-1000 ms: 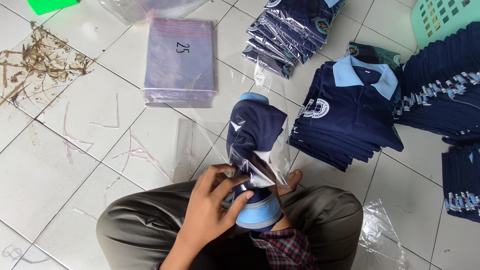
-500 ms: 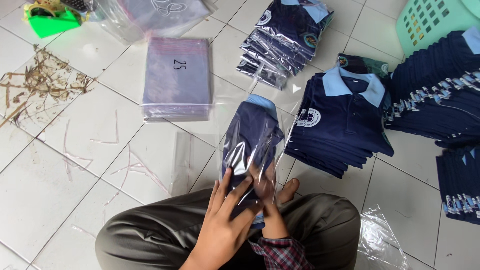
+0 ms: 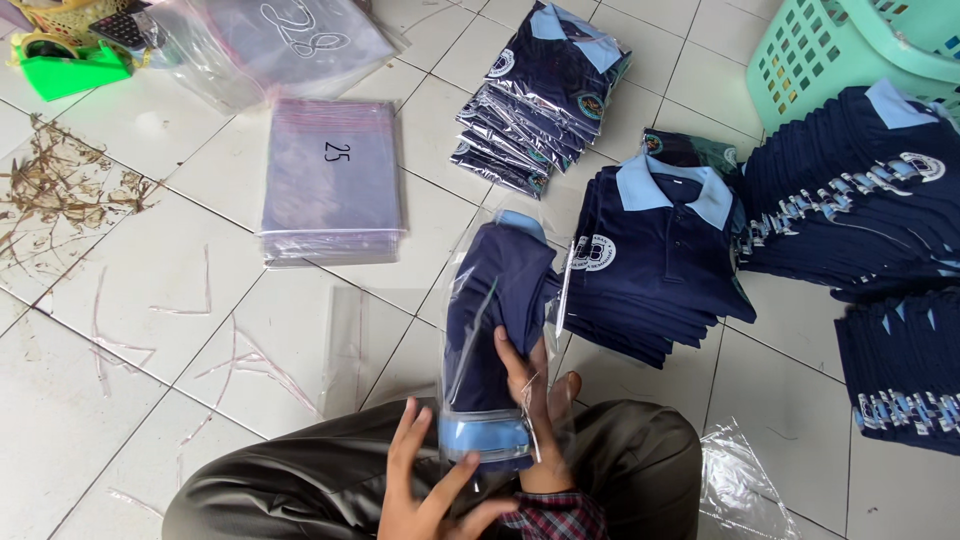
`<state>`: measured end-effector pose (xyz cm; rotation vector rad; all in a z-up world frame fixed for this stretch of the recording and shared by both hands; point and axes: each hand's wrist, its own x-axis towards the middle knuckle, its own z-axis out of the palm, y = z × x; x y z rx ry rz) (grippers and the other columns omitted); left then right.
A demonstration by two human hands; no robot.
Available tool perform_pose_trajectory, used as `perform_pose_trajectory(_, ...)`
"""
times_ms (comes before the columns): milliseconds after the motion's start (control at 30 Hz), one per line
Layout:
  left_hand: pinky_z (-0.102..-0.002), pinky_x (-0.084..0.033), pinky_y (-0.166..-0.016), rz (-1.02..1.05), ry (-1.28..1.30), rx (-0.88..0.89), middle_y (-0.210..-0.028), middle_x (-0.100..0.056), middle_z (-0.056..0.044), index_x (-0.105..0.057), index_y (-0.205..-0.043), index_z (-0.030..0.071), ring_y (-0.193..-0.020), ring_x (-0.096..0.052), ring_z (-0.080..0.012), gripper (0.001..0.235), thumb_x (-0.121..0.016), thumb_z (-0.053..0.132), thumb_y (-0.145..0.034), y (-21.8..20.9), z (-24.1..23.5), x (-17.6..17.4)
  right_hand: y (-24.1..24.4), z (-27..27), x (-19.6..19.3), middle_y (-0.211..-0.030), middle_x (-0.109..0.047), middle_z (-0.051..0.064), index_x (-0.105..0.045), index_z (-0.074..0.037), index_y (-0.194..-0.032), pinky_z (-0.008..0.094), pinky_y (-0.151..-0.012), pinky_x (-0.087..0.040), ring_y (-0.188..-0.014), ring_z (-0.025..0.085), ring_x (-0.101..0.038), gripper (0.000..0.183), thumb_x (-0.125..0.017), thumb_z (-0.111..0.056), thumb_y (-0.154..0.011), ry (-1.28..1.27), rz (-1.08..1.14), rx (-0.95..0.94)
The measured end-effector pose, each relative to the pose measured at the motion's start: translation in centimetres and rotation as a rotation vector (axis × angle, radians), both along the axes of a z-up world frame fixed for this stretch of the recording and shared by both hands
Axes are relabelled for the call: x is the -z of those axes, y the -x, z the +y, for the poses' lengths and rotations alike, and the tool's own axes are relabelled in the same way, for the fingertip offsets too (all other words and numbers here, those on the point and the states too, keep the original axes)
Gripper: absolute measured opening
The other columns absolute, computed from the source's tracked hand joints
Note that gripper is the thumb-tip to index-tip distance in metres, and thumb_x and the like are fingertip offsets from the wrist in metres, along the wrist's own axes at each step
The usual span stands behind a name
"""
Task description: The person places folded shirts into clear plastic bags, smooths the bags to remove air, and seals them. They then stack the packaged shirts on a pile on the floor.
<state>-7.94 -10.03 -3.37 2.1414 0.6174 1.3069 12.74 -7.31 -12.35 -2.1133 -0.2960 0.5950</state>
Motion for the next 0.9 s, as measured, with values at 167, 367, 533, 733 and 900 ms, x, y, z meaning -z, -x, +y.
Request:
perform_pose_trajectory(167,-0.054,-0.036,-0.123,0.080,0.225,0.063,-0.153,-0.037,-0.028,-0.067,-0.132,0.011,-0.149,-0.038,-0.0487,0.040,-0.070,0.027,-0.095,-1.6,1.0,3.3,0.3,0.8,-0.5,-0.155,-0.045,0.024,-0.032,0.002,-0.153,0.038,-0.122,-0.030,-0.144,0.028,-0.044,0.071,-0.061,-0.005,-0.089,-0.765,-0.166,-0.277)
perform_pose_trajectory(367,-0.048,-0.043,-0.115,0.221,0.546,0.025,-0.152,-0.032,-0.023,-0.051,-0.139,0.008,-0.154,-0.030,-0.0371,0.086,-0.091,0.044,-0.072,-0.4,2.3,4.2,0.8,3.2,-10.4,-0.111,-0.072,0.011,-0.039,-0.018,-0.144,0.040,-0.094,-0.053,-0.100,0.028,-0.072,0.057,-0.061,-0.009,-0.092,0.287,-0.341,-0.525)
perform_pose_trajectory(533,-0.048,-0.056,-0.099,0.253,1.037,-0.042,-0.144,-0.053,-0.014,-0.049,-0.145,0.009,-0.131,-0.061,-0.0311,0.077,-0.070,0.054,-0.086,-2.9,9.6,1.3,-0.6,5.3,-2.0,-0.117,-0.067,0.020,-0.024,-0.012,-0.154,0.054,-0.081,-0.055,-0.098,0.041,-0.068,0.075,-0.064,-0.012,-0.090,0.371,-0.369,-0.668)
perform_pose_trajectory(733,-0.051,-0.061,-0.080,0.245,1.309,-0.125,-0.150,-0.045,-0.029,-0.027,-0.159,0.004,-0.131,-0.057,-0.0449,0.110,-0.069,0.074,-0.085,-7.7,19.0,11.2,0.8,7.2,1.3,-0.120,-0.069,0.020,-0.030,-0.017,-0.151,0.057,-0.082,-0.059,-0.104,0.046,-0.071,0.069,-0.065,-0.015,-0.091,0.384,-0.320,-0.658)
perform_pose_trajectory(900,-0.064,-0.059,-0.088,0.009,1.454,-0.251,-0.152,-0.041,-0.031,-0.018,-0.160,0.005,-0.135,-0.052,-0.0499,0.100,-0.077,0.050,-0.093,-9.8,22.4,18.6,0.6,8.0,5.9,-0.118,-0.068,0.022,-0.026,-0.015,-0.155,0.060,-0.087,-0.057,-0.106,0.045,-0.070,0.063,-0.051,-0.020,-0.097,0.457,-0.319,-0.740)
